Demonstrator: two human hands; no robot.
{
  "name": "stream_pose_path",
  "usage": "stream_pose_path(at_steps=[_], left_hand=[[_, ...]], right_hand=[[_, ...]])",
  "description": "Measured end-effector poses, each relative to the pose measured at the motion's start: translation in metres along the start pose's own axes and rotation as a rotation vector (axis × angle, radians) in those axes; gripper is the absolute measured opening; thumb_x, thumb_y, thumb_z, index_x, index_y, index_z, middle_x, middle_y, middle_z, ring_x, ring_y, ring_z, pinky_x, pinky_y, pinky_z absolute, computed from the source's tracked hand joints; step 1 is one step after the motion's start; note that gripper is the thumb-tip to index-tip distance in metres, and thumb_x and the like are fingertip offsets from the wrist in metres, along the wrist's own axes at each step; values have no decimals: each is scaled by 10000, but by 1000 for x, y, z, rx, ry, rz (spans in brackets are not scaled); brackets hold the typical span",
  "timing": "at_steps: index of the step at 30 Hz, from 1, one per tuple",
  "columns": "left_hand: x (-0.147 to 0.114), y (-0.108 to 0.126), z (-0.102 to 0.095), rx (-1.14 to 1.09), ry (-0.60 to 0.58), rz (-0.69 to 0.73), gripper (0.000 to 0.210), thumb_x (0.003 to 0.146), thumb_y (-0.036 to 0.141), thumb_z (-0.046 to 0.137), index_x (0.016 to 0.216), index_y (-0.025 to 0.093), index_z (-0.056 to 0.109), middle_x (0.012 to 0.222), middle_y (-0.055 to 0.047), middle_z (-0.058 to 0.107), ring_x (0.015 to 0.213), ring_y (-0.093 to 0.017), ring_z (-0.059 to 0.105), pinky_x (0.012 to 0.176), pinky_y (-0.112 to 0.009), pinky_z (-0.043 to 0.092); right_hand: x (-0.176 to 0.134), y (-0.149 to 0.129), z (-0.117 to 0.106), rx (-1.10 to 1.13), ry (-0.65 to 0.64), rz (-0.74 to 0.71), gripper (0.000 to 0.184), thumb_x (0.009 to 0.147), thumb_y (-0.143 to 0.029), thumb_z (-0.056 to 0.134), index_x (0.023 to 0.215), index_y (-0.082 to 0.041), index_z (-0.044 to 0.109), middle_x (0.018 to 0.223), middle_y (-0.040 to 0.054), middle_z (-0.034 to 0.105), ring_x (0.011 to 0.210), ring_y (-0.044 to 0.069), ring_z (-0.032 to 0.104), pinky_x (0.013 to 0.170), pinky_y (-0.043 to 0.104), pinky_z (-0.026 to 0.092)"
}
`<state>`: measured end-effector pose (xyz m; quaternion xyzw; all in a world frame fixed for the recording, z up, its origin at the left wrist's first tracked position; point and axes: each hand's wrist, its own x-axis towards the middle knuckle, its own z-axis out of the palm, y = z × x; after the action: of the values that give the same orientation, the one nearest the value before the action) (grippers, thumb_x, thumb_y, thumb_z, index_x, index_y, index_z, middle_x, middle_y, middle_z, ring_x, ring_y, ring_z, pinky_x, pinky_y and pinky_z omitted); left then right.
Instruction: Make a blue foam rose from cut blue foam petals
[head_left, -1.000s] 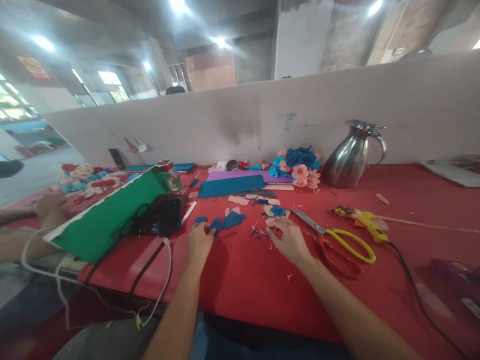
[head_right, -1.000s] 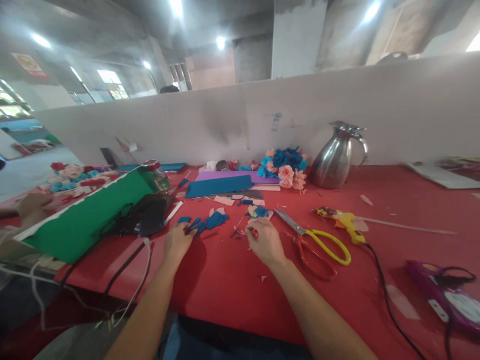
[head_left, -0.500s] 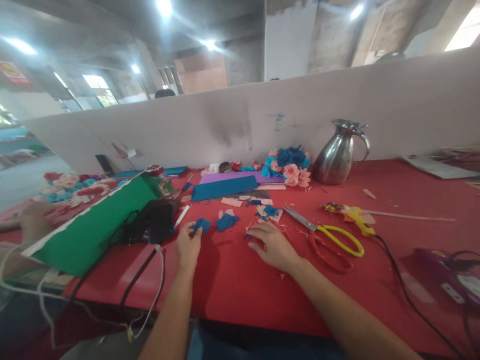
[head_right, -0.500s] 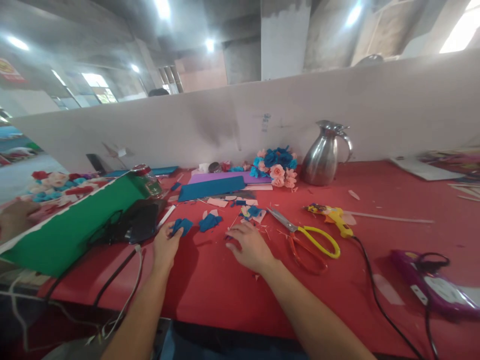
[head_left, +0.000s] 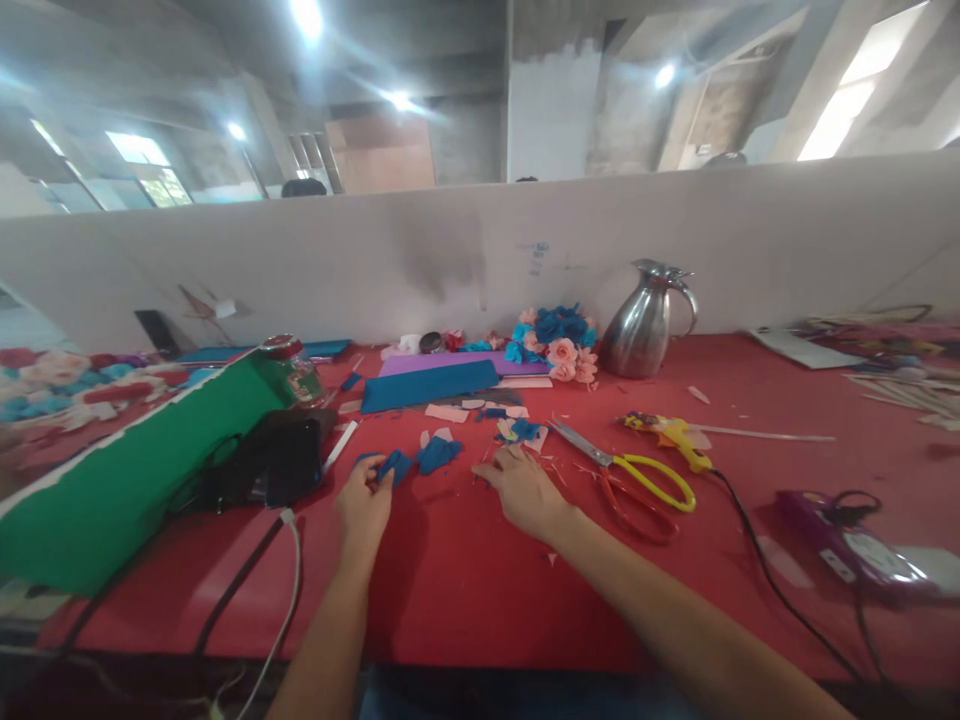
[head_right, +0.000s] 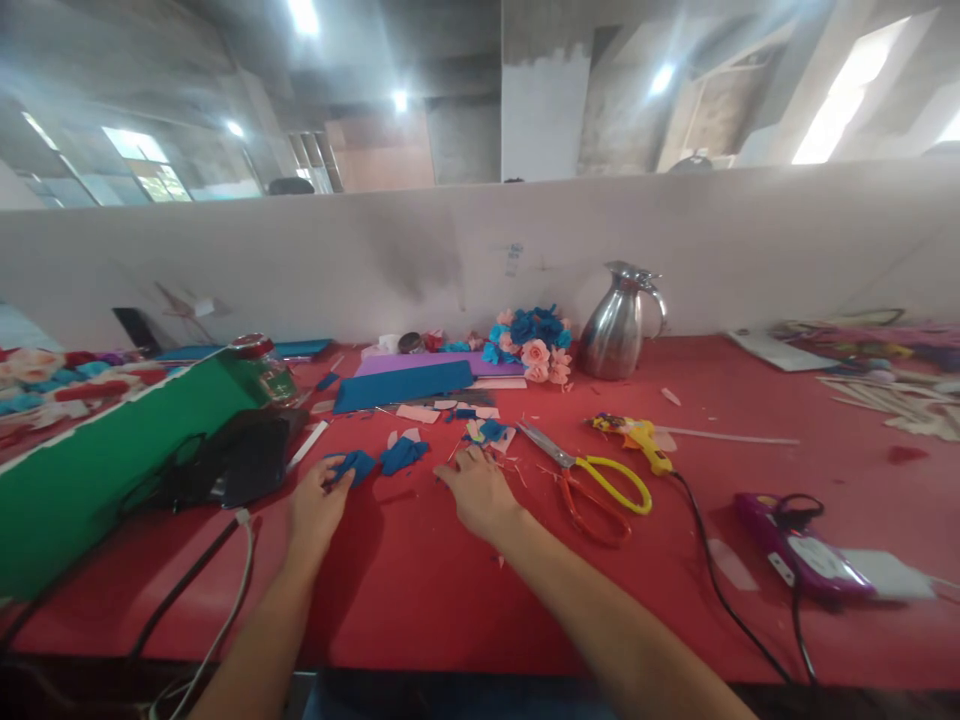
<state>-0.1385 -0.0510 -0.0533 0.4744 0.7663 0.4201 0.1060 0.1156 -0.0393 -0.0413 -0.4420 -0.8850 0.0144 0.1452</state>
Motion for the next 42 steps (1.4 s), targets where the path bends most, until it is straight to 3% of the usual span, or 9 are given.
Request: stream_pose_path(at_steps=[4,9,19,25,27,29,33,36,42], left_hand=[[0,0,-1,0,13,-4,261,731,270,583,972,190,642,777,-47,650,688,-203,609,670,-293,460],[2,-9,4,-120,62,-28,263,728,293,584,960,184,644,826,-61,671,751,-217,636,737,-319,482],[2,-16,8,-238,76,-79,230,706,293,612,913,203,655,799,-41,686,776,-211,642,745,-313,485],[1,-15,9,-255,63,-103,235,699,305,618,907,203,654,781,-32,683,748,-202,636,715,-301,482],[1,-15,9,-266,60,-100,245,692,314,625,906,199,656,780,-34,682,749,-202,632,717,-301,481],[1,-16,9,-283,59,-93,258,689,327,629,908,195,658,778,-37,681,753,-203,627,722,-305,480],[1,-19,8,-293,57,-72,285,674,342,630,914,191,658,776,-39,678,761,-212,620,730,-317,476],[2,-21,7,-282,48,-40,309,670,352,613,924,180,655,810,-55,677,759,-217,618,736,-329,468],[-4,-7,7,-372,52,-3,304,652,374,631,887,183,657,791,-47,664,743,-209,606,714,-315,460]], right_hand=[[21,0,-1,-74,-81,-100,211,879,-126,492,979,-207,659,973,100,613,976,236,517,787,332,433],[45,17,0,-82,-90,-335,187,849,-70,506,950,-168,629,1009,97,611,946,209,507,818,346,411],[48,37,-6,280,-58,-460,246,749,-13,543,785,-212,683,831,2,660,830,141,548,823,274,396],[54,40,-6,186,-35,-504,277,753,14,481,843,-188,648,869,34,655,865,162,540,827,285,408],[76,38,-9,183,34,-423,257,788,1,451,879,-162,626,893,57,640,877,166,539,827,289,420],[103,32,-10,231,148,-182,241,837,-16,419,935,-138,602,938,79,624,883,163,547,832,288,433],[129,11,-2,288,132,40,356,822,4,449,1140,-129,539,1138,110,573,930,159,586,826,282,463],[101,-5,7,291,85,24,374,831,-32,484,1189,-130,532,1212,131,547,1077,194,561,905,310,458],[4,-9,10,368,-49,-222,392,912,-256,497,1304,-240,507,1323,75,554,1213,204,516,1038,347,408]])
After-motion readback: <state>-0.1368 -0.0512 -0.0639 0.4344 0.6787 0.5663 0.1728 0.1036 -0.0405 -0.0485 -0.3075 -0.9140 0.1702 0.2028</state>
